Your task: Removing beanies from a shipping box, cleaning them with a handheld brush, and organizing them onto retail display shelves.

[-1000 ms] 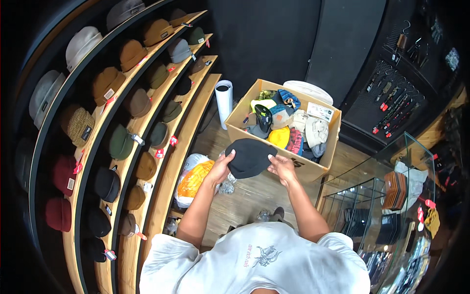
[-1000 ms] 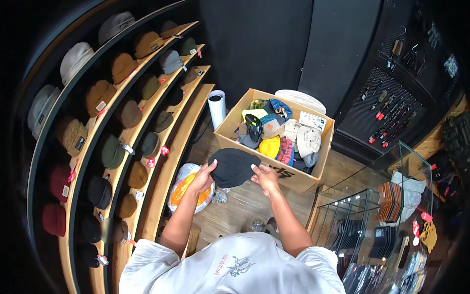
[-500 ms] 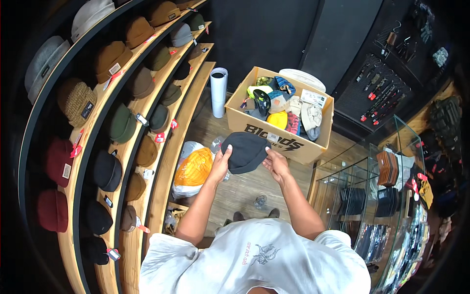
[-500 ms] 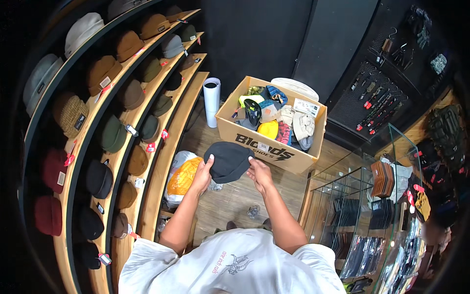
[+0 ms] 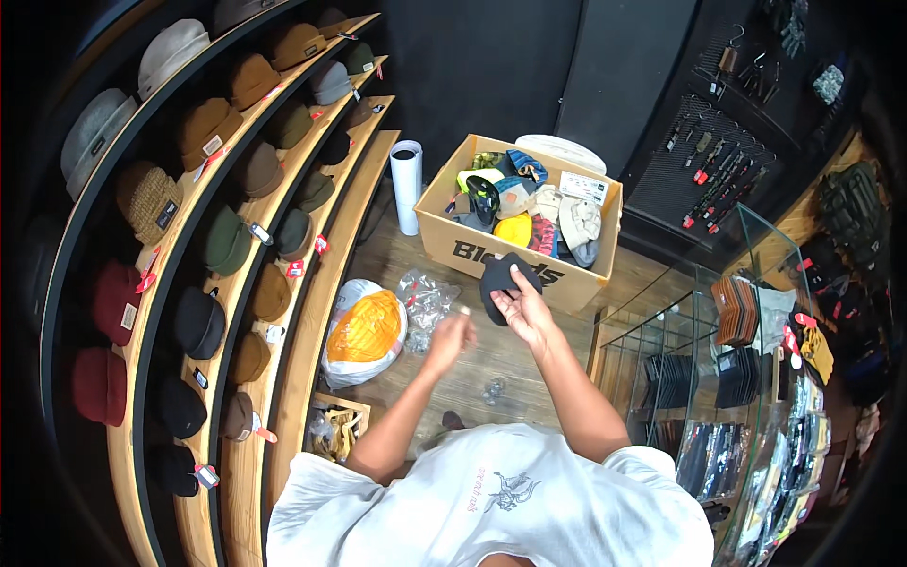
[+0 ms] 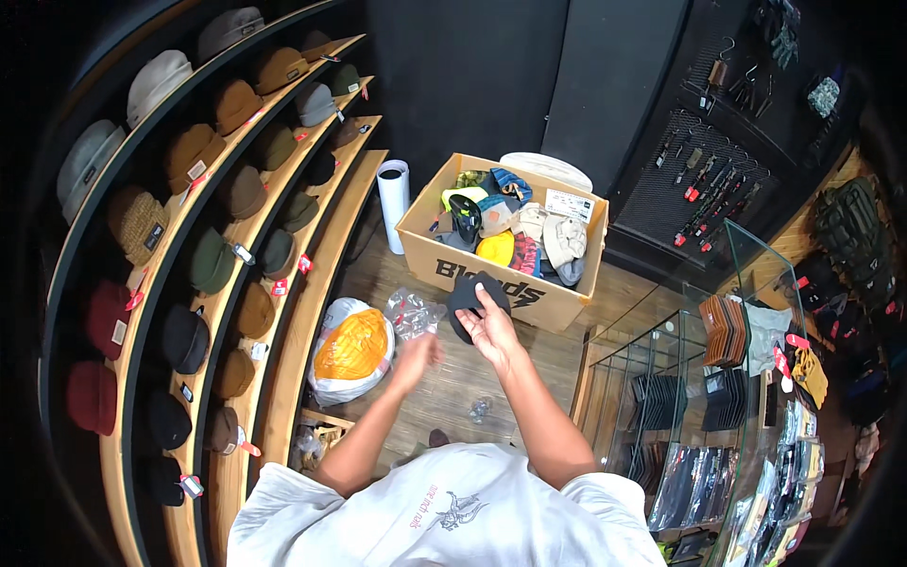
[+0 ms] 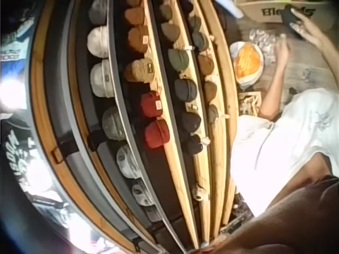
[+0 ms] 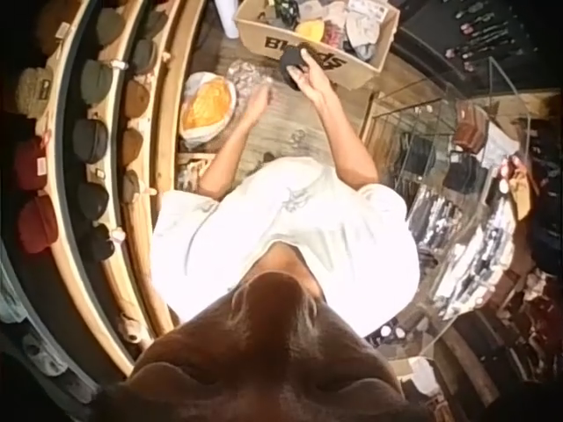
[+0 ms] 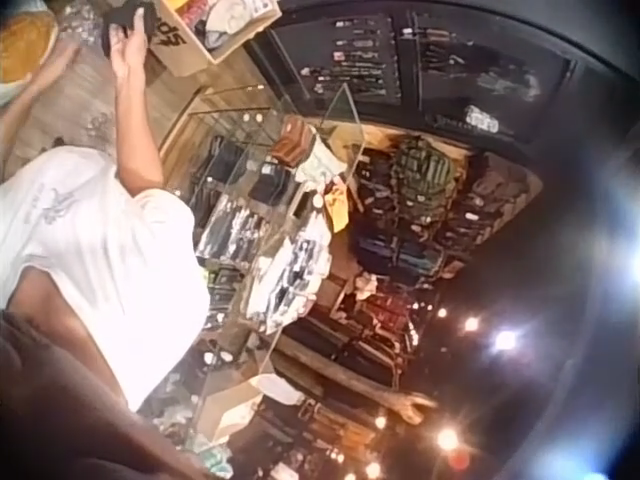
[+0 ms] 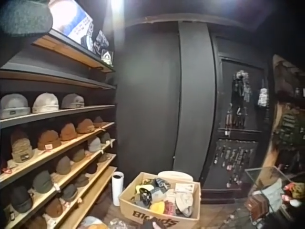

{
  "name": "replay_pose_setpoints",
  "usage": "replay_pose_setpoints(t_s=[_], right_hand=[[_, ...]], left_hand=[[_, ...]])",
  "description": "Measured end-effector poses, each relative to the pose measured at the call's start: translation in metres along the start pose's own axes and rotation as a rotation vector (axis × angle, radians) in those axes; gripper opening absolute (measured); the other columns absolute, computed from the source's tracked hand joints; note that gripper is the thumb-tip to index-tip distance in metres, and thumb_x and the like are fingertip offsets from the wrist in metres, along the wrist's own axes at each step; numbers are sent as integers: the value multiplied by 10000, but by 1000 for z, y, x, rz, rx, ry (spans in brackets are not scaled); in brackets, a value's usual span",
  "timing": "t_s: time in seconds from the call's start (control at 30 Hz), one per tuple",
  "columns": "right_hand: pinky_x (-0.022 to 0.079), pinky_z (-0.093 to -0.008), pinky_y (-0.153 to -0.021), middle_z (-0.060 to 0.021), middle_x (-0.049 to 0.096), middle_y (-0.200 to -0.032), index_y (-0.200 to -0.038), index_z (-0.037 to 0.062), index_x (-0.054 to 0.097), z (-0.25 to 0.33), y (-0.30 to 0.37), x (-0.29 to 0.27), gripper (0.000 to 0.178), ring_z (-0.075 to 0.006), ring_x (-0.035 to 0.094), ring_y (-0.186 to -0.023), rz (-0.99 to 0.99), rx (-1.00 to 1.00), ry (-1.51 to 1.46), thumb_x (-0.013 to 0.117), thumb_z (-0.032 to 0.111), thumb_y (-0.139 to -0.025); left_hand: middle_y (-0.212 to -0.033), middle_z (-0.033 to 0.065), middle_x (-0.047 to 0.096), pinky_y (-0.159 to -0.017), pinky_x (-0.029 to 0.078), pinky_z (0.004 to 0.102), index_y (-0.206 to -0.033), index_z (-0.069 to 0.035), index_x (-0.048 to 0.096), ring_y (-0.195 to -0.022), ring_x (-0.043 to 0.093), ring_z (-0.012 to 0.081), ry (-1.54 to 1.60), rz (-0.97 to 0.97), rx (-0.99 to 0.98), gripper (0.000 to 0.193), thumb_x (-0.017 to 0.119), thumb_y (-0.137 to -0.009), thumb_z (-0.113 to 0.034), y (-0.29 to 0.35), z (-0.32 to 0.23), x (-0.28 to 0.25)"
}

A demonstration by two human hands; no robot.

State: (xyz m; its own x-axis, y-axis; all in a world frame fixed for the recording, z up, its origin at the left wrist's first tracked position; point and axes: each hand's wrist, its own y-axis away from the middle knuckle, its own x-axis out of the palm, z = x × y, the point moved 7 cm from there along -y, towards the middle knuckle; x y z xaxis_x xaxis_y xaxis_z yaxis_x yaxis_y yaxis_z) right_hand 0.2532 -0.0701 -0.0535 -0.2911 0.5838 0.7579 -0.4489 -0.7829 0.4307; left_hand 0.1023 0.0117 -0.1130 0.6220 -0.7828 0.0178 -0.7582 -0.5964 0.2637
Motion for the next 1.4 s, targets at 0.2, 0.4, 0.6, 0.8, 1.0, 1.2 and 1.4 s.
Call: replay_pose_setpoints(t_s=[0.2, 0.4, 0.6, 0.8, 1.0, 1.2, 1.4], right_hand=[[562, -359, -903, -101, 626, -1128, -1214, 19, 562, 10, 44, -4, 362, -219, 635, -985, 56, -120, -59, 684, 233, -948], [575, -330, -853, -81, 663, -1116, -1227, 53, 575, 15, 76, -44, 347, -211, 667, -990, 18, -132, -65, 676, 243, -954], [546, -272, -647, -57, 687, -1045, -1145, 81, 605, 32, 109, -87, 294, -180, 685, -938, -29, -162, -18, 683, 285, -949], [472, -241, -589, -63, 725, -945, -1044, 43, 657, 29, 133, -122, 462, -118, 662, -763, -176, 6, 489, 715, 476, -892], [543, -395, -858, -183, 701, -1058, -1128, 1, 686, 134, 212, -87, 351, -342, 690, -941, -474, -912, 1291, 599, 304, -974], [161, -552, -1192, -138, 395, -1529, -1460, 145, 454, 100, 213, -26, 505, -356, 262, -1469, -67, -1126, 1998, 440, 378, -1012], [203, -517, -1194, -231, 422, -1489, -1429, 5, 449, 162, 243, -102, 532, -386, 330, -1431, -642, -1050, 1720, 410, 339, -1016]], left_hand=[[-1181, 107, 622, -927, 455, 357, -1286, -5, 529, -1103, 590, 197, 633, 29, 164, 608, 376, -1034, -537, 5, -46, 69], [-1262, 145, 625, -964, 520, 366, -1291, 25, 511, -1121, 622, 254, 1167, 198, 168, 497, 491, -1028, -397, 0, -78, 107], [-1270, 118, 649, -1054, 458, 392, -1316, -2, 534, -1167, 619, 245, 1138, 213, 138, 465, 514, -1018, -359, 10, -95, 136], [-1303, 137, 619, -1039, 479, 372, -1346, 39, 504, -1197, 601, 225, 928, 297, 16, 439, 555, -1007, -235, 13, -95, 171], [-1349, 138, 591, -1048, 484, 394, -1400, 10, 457, -1224, 594, 252, 816, 512, -151, 466, 469, -1037, -282, 18, -108, 195], [-1185, 101, 660, -900, 564, 387, -1299, -68, 537, -1017, 676, 219, 1056, 964, -242, 352, 452, -1045, -296, 20, -78, 214], [-1332, 144, 604, -1029, 489, 420, -1402, -17, 464, -1236, 586, 255, 737, 702, -286, 455, 453, -1045, -299, 35, -96, 249]])
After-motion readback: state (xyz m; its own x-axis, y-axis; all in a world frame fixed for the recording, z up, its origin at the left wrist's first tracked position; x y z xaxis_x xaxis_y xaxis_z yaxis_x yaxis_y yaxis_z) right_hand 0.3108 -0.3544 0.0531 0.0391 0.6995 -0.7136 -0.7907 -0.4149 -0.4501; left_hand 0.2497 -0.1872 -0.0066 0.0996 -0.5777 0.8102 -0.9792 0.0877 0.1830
